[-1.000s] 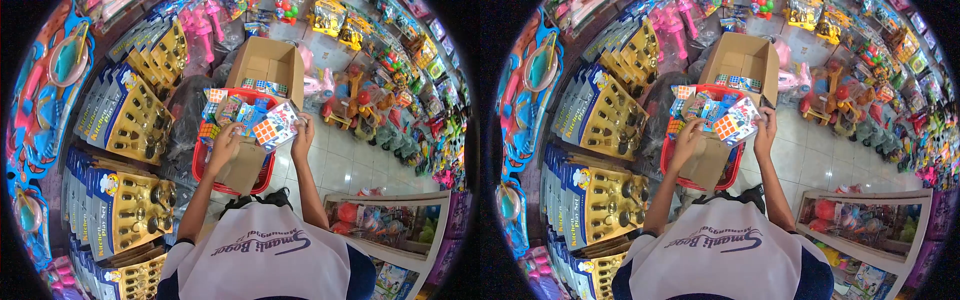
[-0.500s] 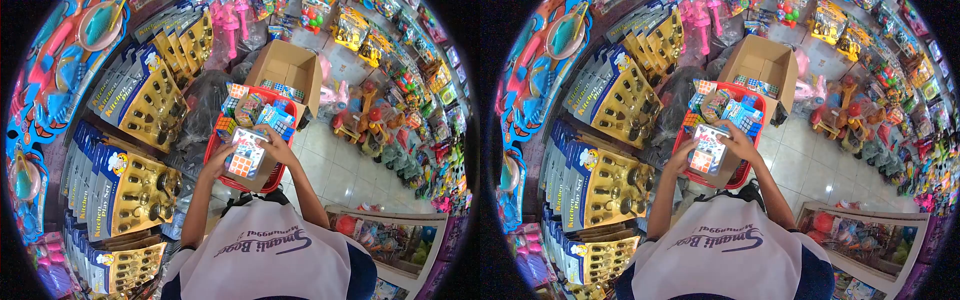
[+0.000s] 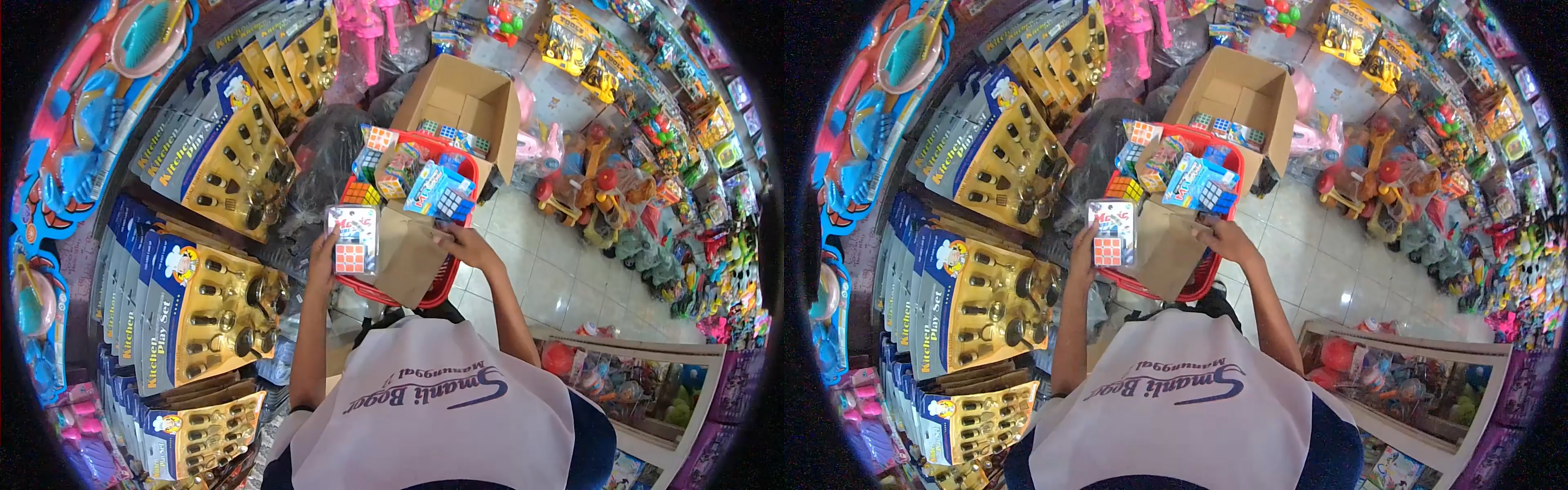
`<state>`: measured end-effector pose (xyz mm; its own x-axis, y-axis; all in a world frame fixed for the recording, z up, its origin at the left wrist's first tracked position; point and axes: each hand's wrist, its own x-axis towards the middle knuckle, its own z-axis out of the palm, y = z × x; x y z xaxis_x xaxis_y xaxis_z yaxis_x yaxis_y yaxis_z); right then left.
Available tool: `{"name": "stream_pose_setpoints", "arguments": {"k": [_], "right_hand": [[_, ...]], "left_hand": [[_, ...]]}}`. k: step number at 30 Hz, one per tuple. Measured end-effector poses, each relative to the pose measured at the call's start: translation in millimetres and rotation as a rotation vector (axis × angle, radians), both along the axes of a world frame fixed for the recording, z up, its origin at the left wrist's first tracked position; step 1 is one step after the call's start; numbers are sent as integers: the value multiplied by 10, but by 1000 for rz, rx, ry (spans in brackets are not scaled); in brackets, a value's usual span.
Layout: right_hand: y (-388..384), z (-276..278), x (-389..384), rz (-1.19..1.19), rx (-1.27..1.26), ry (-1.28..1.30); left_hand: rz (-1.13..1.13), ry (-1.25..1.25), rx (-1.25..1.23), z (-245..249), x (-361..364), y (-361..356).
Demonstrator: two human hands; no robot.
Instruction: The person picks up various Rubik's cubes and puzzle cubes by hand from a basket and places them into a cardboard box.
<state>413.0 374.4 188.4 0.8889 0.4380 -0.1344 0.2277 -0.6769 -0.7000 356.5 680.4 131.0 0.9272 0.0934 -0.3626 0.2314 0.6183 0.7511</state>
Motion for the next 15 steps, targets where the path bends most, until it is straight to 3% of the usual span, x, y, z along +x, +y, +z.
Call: {"name": "stream_pose_setpoints", "arguments": {"k": [1,4,5,9,15], "right_hand": [[-15,-138,-3,33,-8,77],[-20,-296,2,11,31,-35],[-25,-330,15,3,190,105],[16,-107,-5,34,457,265],[-34,170,39,-189,640,236]], "left_hand": [[1,3,15,-24,5,-14],[-7,10,37,-55,17,-25],[-9,12,41,-57,14,-19],[3,-9,28,-92,-22,80],[121,-30,-29,154,-171,90]]}}
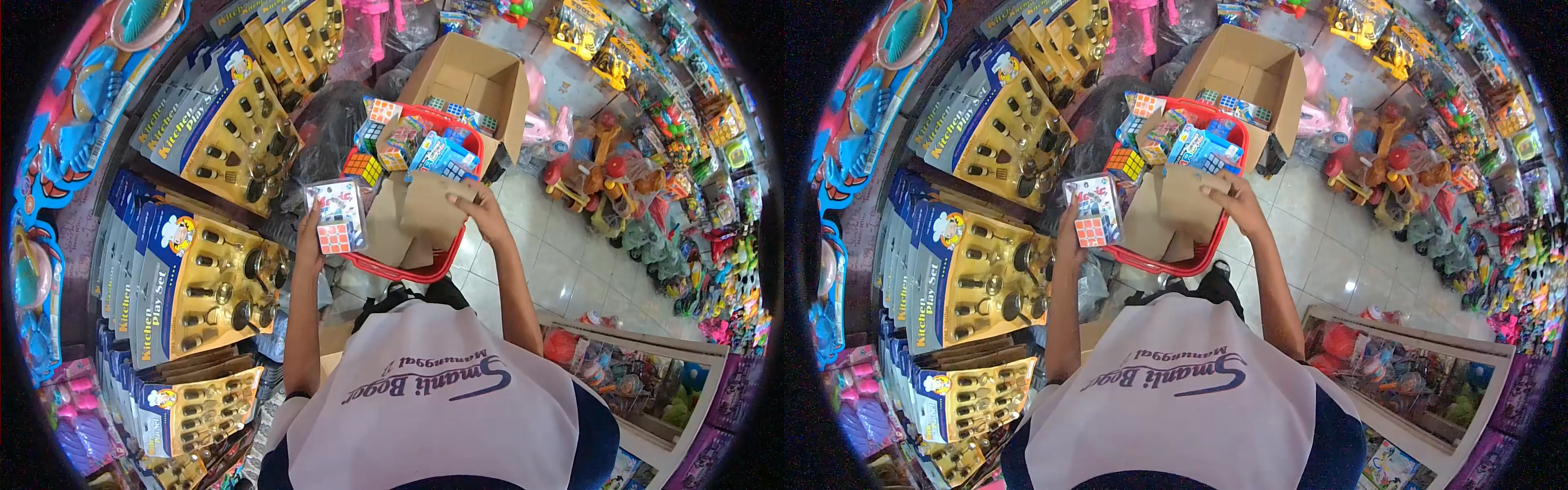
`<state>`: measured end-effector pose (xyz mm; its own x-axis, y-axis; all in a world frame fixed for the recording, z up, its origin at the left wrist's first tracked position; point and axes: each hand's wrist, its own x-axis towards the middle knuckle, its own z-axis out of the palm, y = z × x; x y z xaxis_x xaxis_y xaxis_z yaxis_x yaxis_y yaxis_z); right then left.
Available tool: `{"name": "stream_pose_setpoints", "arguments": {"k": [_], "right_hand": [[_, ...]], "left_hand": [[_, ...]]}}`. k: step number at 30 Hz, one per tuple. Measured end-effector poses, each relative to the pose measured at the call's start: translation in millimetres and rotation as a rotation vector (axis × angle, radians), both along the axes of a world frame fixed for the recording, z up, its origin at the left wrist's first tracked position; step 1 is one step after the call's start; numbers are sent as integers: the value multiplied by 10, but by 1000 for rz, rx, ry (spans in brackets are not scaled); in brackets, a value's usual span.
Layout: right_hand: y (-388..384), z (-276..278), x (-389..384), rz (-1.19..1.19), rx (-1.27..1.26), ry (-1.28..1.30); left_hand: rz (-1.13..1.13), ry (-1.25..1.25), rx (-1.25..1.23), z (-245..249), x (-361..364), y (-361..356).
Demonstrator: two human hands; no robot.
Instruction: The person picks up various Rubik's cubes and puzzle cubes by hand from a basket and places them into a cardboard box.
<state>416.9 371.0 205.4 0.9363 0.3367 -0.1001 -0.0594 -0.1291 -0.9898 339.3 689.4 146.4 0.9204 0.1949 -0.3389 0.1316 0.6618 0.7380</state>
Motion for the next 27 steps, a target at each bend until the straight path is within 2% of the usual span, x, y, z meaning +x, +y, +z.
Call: {"name": "stream_pose_setpoints", "arguments": {"k": [4,7,12,14,18,24,27], "right_hand": [[149,224,-8,-152,74,-122],[250,243,-23,-129,-35,-168],[503,384,-152,37,-67,-204],[597,402,-172,96,-49,-279],[740,371,-162,148,44,-230],[809,352,-150,165,144,-112],[765,214,-136,92,112,-72]], "left_hand": [[-104,-49,12,182,-56,-70],[-202,-62,53,157,-27,-178],[-416,-105,122,185,40,-324],[-436,-137,146,194,60,-360],[-471,-142,156,191,88,-375],[-337,-130,108,141,25,-383],[-278,-115,101,62,-17,-311]]}}
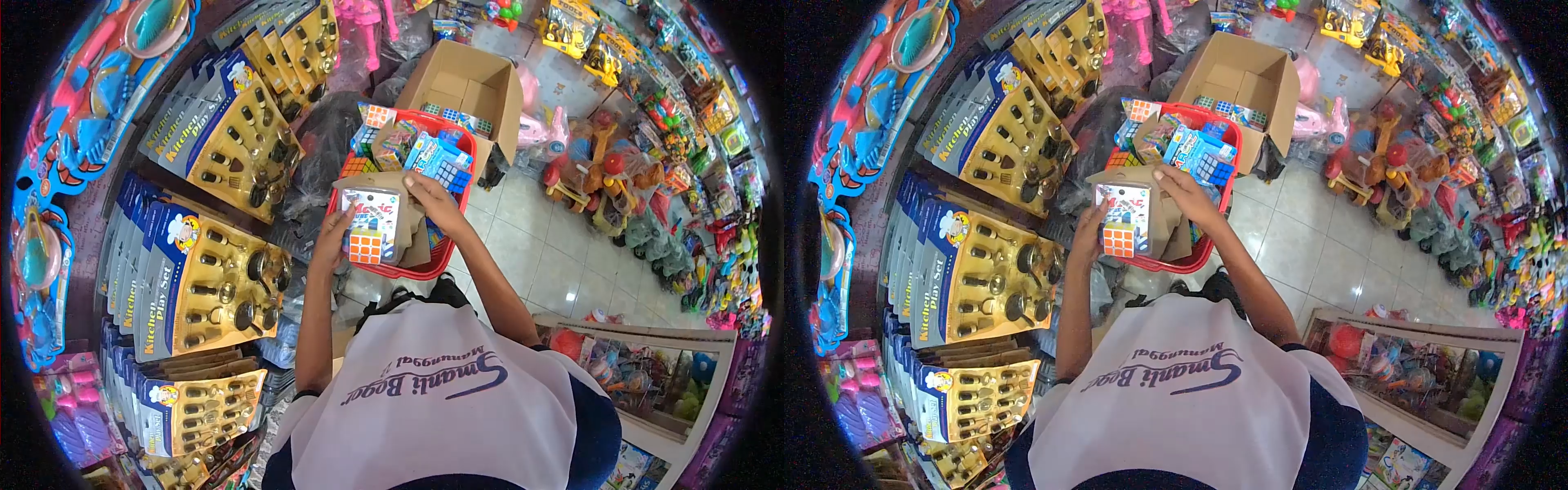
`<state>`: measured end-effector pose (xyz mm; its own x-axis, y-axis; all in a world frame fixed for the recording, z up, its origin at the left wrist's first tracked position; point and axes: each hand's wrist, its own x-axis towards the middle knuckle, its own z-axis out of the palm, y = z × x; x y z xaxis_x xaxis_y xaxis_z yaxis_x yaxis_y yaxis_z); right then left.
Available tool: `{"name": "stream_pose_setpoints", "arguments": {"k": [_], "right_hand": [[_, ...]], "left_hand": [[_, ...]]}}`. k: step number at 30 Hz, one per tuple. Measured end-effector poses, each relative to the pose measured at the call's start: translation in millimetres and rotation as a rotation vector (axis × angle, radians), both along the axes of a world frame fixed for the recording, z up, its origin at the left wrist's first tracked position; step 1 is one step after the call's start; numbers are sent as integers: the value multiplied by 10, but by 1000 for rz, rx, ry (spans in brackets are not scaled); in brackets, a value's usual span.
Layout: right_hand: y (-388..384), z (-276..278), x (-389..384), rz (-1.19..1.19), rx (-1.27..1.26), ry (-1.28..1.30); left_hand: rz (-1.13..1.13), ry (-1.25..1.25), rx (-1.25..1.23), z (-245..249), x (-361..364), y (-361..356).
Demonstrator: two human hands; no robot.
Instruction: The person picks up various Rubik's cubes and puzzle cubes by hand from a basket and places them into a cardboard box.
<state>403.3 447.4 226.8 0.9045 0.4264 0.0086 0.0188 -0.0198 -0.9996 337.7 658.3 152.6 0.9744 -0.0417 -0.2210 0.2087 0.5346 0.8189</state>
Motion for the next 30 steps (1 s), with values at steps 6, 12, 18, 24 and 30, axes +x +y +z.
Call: {"name": "stream_pose_setpoints", "arguments": {"k": [6,12,18,24,30], "right_hand": [[-287,-562,101,-74,-846,-620],[-220,-782,30,-173,-1143,-770],[-133,-801,23,-224,-1190,-715],[-273,-750,139,160,-783,-296],[-345,-360,-16,30,-232,-100]], "left_hand": [[176,23,-57,119,-183,187],[223,48,-68,-17,-253,310],[251,35,-76,-14,-268,260],[276,37,-70,13,-269,272],[301,41,-120,161,-290,306]]}}
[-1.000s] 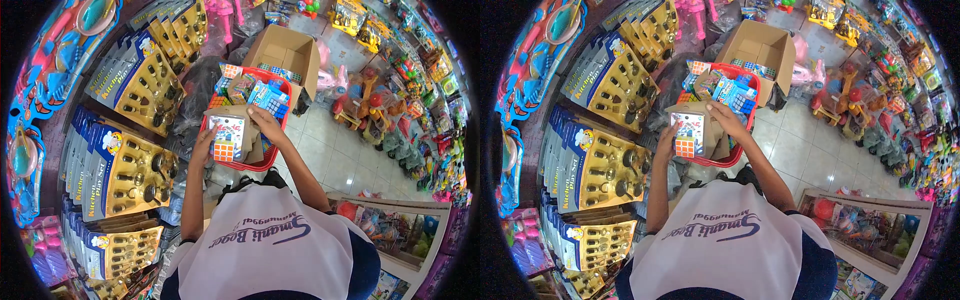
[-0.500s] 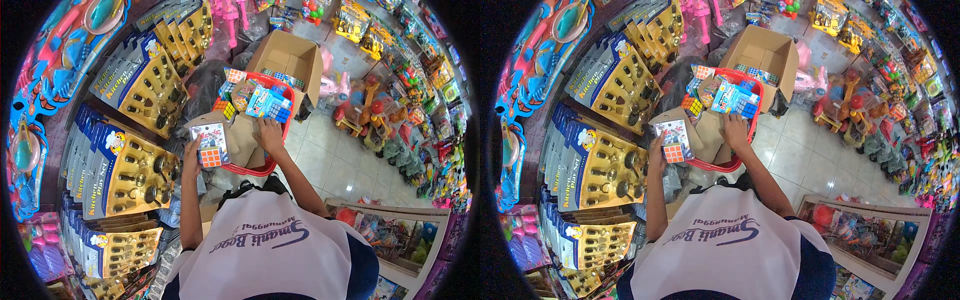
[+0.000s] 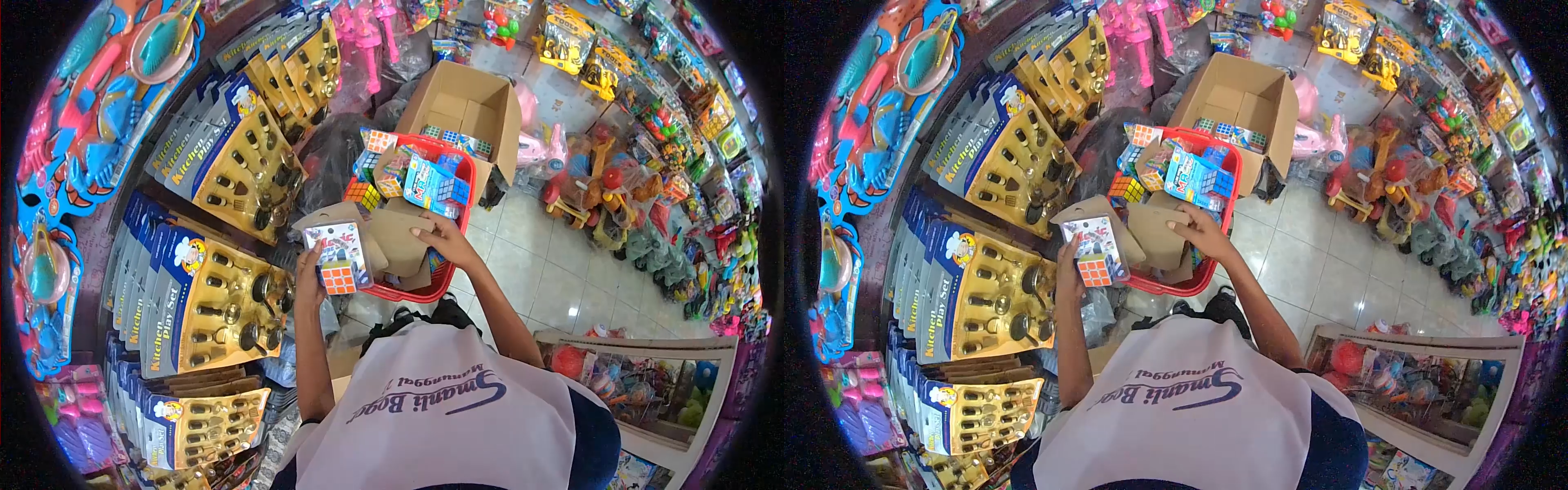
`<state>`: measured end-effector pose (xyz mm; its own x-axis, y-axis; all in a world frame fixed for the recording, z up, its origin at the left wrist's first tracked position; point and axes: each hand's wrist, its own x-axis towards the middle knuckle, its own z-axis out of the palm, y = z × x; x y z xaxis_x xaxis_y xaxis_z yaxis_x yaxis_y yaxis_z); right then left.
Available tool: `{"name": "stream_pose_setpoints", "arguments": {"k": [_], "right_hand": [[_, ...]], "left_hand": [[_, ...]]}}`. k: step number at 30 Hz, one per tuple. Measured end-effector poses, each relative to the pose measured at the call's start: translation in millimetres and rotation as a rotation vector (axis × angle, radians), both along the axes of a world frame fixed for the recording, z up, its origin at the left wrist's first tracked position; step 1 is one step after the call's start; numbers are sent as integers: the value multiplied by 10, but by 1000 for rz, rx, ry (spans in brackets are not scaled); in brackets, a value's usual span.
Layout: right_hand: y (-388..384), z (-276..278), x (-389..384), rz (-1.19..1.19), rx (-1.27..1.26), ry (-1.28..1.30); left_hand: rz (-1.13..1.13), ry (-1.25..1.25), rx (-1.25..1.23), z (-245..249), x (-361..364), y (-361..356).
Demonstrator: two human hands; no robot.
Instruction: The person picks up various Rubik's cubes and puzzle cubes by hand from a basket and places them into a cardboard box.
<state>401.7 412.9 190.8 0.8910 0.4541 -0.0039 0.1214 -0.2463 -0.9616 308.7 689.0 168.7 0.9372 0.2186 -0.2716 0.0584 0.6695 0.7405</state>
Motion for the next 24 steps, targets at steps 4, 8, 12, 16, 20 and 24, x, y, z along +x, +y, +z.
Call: {"name": "stream_pose_setpoints", "arguments": {"k": [4,8,12,16,20,24], "right_hand": [[-73,219,18,-163,302,86],[-242,422,103,-366,452,115],[-422,770,172,-461,484,-7],[-672,879,311,-450,313,-222],[-1018,938,497,-386,164,-334],[-1496,1183,685,-301,59,-251]], "left_hand": [[4,-46,-35,105,45,-22],[-70,-65,-62,-22,148,-73],[-212,-41,8,388,285,-468],[-388,-65,107,465,600,-828],[-516,-75,205,289,1000,-1200],[-515,-149,348,675,1272,-1812]]}}
